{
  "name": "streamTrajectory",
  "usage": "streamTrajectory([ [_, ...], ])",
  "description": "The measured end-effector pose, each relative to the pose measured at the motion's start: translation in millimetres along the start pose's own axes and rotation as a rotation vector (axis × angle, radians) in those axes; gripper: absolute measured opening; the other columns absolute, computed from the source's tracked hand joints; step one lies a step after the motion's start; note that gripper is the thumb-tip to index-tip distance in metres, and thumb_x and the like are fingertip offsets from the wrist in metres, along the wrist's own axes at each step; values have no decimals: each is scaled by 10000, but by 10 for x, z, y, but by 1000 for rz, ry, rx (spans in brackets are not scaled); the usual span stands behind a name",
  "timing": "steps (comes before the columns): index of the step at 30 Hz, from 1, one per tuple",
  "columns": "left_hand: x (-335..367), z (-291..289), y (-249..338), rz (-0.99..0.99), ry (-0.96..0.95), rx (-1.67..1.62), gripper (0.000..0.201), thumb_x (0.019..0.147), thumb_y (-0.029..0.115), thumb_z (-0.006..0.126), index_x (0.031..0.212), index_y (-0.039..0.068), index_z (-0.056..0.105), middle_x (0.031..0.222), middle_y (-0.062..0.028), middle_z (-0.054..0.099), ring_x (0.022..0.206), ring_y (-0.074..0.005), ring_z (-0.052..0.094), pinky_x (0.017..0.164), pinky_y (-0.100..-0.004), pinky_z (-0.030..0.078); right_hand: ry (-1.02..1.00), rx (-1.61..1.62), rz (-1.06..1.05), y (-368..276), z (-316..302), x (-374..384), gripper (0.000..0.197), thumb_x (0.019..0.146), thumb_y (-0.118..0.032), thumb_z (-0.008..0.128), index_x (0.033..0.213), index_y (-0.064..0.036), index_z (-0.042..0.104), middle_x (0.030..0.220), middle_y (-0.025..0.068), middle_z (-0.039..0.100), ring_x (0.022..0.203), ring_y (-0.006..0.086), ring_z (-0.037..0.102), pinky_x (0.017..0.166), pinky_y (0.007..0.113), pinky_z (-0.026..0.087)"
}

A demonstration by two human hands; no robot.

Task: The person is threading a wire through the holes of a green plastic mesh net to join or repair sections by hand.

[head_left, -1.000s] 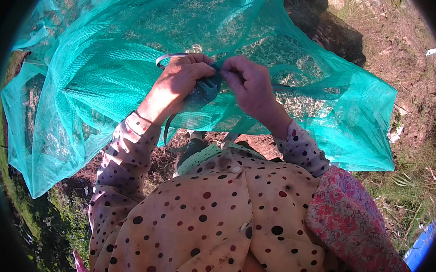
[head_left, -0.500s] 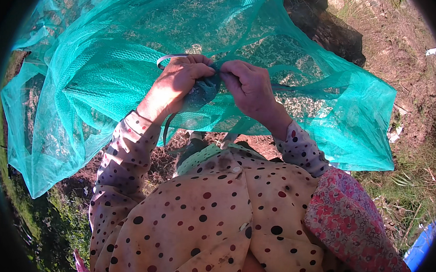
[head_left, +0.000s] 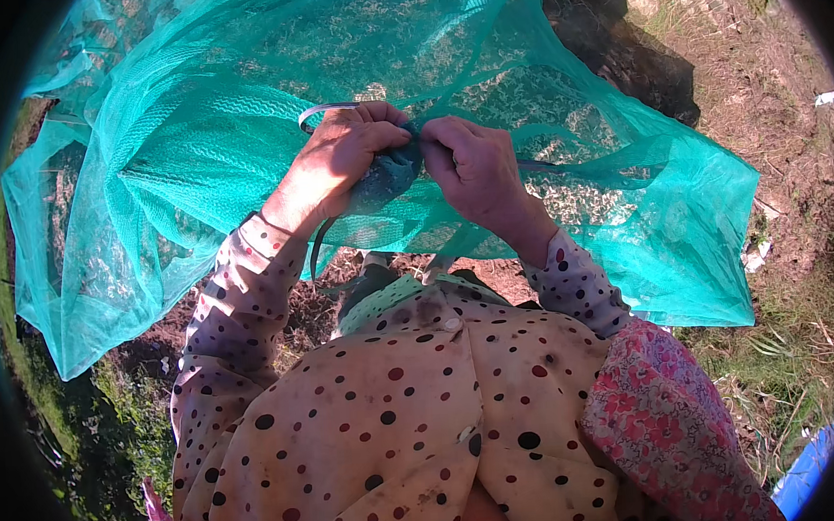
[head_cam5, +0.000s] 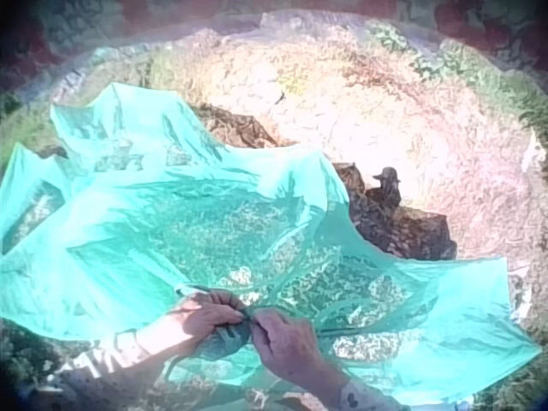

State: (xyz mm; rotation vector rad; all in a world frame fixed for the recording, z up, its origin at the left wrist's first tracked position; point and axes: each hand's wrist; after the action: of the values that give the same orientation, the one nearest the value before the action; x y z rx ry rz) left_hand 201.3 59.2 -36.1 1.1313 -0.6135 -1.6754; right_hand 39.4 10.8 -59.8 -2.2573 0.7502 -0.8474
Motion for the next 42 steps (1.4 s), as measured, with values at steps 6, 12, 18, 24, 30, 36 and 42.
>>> streamTrajectory([
  [6, 11, 5, -16, -23, 20, -9, 110, 777, 38, 519, 853, -37, 548, 666, -47, 565, 547, -85, 526, 488, -199, 420, 14, -51, -44, -2, 10, 2, 67, 720, -83, 578, 733, -70, 513, 672, 88, 554, 557, 295, 551, 448, 390, 404],
  [12, 44, -48, -81, -14, 10, 32, 103, 788, 33, 520, 862, -29, 556, 722, -66, 592, 596, -96, 565, 527, -201, 464, -53, -122, -94, -15, -18, 24, 82, 708, -90, 580, 714, -66, 502, 671, 78, 552, 561, 291, 555, 455, 394, 413],
  [18, 44, -26, -72, -24, 22, 32, 102, 792, 28, 520, 861, -35, 560, 743, -74, 601, 616, -103, 579, 549, -207, 479, -124, -69, -102, 22, -35, 42, 56, 728, -80, 554, 735, -61, 502, 672, 92, 549, 579, 319, 552, 476, 414, 415],
  [24, 37, -5, -23, -35, 26, 25, 101, 789, 27, 517, 853, -38, 563, 746, -76, 604, 616, -108, 583, 557, -209, 481, -107, 80, -8, 43, -10, 25, 54, 752, -61, 542, 804, -54, 530, 673, 128, 572, 596, 347, 556, 492, 427, 416],
  [30, 21, 9, -3, -54, 7, 34, 114, 790, 39, 517, 857, -38, 567, 749, -80, 605, 615, -110, 584, 561, -211, 483, -80, 207, 49, 35, -9, 34, 89, 752, -14, 531, 833, -50, 535, 624, 146, 566, 584, 353, 562, 494, 404, 420],
  [36, -2, 51, 24, -75, 32, -2, 91, 784, 52, 519, 824, -22, 554, 709, -54, 569, 597, -98, 544, 516, -219, 442, -65, 245, 189, -57, -57, 66, 162, 728, 9, 546, 882, -40, 550, 624, 153, 563, 599, 354, 572, 517, 381, 434],
  [42, -8, 8, -24, 21, 132, 102, 107, 805, 42, 517, 865, -33, 565, 747, -66, 592, 627, -104, 566, 545, -217, 462, -93, 286, 211, 16, -31, 53, 143, 711, -11, 586, 852, -32, 569, 615, 162, 560, 573, 325, 578, 505, 363, 427],
])
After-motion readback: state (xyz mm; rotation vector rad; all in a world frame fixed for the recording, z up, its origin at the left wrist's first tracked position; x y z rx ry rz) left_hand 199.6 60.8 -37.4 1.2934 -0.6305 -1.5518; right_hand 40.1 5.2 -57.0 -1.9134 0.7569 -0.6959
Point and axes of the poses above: each hand's wrist, its own x-axis towards the middle knuckle, its own z-axis out of the palm, y = z × x
